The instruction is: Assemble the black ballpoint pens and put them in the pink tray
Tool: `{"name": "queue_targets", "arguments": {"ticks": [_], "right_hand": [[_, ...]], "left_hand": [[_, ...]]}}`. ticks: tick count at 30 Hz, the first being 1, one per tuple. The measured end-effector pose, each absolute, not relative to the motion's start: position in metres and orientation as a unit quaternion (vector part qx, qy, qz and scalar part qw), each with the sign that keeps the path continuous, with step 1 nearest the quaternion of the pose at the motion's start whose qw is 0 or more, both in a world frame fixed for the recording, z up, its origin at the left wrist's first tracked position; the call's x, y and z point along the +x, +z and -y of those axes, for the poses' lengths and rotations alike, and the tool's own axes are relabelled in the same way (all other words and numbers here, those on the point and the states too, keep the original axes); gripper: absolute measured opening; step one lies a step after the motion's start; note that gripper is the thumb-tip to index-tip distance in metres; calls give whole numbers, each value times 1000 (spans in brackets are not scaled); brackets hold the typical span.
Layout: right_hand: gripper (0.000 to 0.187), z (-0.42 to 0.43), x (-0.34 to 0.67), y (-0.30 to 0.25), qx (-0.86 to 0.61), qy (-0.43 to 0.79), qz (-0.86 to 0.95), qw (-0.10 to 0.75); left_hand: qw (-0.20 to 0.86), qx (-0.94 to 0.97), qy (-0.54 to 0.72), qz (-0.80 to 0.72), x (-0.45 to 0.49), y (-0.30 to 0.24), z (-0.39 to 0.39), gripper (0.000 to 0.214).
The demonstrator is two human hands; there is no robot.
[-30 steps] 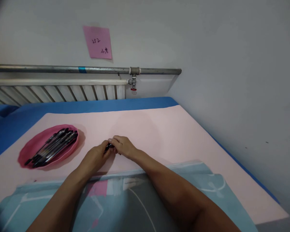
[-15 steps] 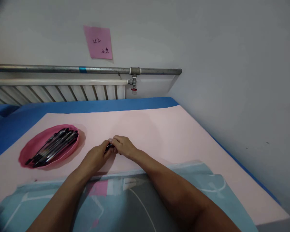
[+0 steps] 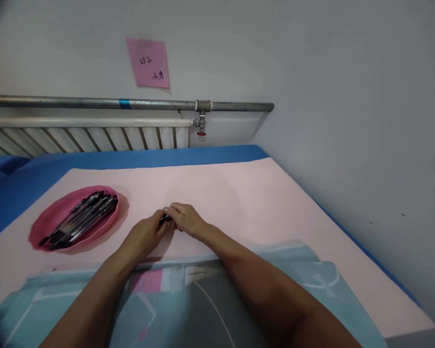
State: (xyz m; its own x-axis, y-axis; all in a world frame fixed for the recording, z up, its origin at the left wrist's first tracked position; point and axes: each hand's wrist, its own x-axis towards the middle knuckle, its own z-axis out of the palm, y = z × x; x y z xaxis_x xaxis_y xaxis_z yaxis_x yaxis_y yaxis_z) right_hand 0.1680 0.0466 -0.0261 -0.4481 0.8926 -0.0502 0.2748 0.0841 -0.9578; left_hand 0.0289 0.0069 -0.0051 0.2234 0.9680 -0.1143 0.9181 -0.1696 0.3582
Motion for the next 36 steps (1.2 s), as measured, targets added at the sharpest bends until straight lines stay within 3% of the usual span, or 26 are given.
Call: {"name": "queue_targets", "arguments": {"ticks": [36], "right_hand": [[31, -45, 168, -23, -433, 518, 676, 296]], "left_hand": [[183, 759, 56, -622, 29, -1, -5, 25]]}}
